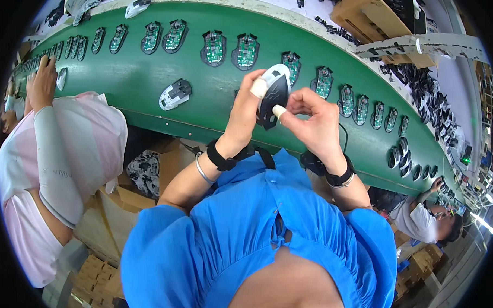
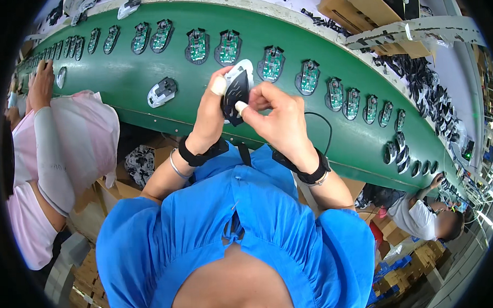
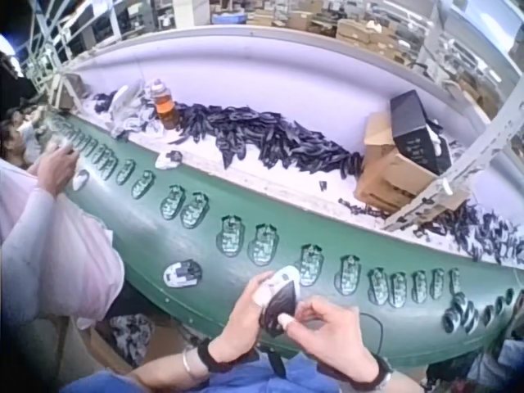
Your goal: The person assembles computer mice on a factory assembly line. They pick up white mouse shells and black mouse shells from a cardboard box, place them on a green workbench, and snap the two halves together. The person then places the assembled mice in a row on the bench.
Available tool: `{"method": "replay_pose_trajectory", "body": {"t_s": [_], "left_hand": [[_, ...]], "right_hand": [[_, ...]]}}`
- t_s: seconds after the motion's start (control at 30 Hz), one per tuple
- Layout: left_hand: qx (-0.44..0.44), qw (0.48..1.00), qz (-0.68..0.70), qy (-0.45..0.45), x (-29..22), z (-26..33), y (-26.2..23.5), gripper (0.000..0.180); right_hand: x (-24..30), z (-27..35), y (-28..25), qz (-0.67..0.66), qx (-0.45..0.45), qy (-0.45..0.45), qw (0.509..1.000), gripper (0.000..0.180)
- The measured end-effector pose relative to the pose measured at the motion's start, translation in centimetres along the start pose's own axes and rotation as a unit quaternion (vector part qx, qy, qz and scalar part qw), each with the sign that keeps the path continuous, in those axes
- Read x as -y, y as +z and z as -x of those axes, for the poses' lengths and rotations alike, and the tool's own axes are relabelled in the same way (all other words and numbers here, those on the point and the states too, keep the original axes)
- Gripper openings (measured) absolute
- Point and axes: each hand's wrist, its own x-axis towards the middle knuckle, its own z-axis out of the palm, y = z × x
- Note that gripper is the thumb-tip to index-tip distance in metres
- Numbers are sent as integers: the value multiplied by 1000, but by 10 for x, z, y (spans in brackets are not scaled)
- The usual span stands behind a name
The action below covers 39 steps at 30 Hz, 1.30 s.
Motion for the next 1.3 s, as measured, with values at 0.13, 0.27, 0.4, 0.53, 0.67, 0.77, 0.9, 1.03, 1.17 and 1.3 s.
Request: {"method": "replay_pose_trajectory", "body": {"t_s": [0.13, 0.27, 0.4, 0.53, 0.67, 0.77, 0.9, 1.03, 1.17, 1.3], "left_hand": [[22, 995, 77, -59, 4, -6, -7, 61], [1, 994, 94, -60, 7, -5, -10, 62], [-20, 995, 86, -48, 2, -4, -5, 64], [-23, 999, 31, -14, 8, 3, -10, 52], [-36, 995, -95, 12, 4, 0, -11, 51], [9, 994, -106, 8, 8, -2, -22, 56], [87, 994, -37, 55, -5, 5, -21, 62], [108, 985, -115, 68, -16, 12, -29, 70], [100, 984, -124, 85, -23, 26, -33, 75], [87, 987, -115, 70, -19, 31, -34, 69]], "right_hand": [[1, 0, 3, -33, -45, 27, 998, 16], [5, -2, 7, -89, -56, 64, 992, 16], [-5, -7, 19, -28, -82, 51, 995, 18], [-7, -5, 22, -20, -61, 66, 996, 17], [-13, 1, 26, -18, -32, 83, 996, 16], [-11, 7, 10, -54, 51, 116, 991, 14], [-7, -6, -13, -250, 81, 115, 958, 57], [-11, -19, -20, -329, 197, 65, 921, 69], [12, -12, -18, -372, 212, 152, 891, 71], [12, -9, -16, -362, 209, 176, 891, 64]]}}
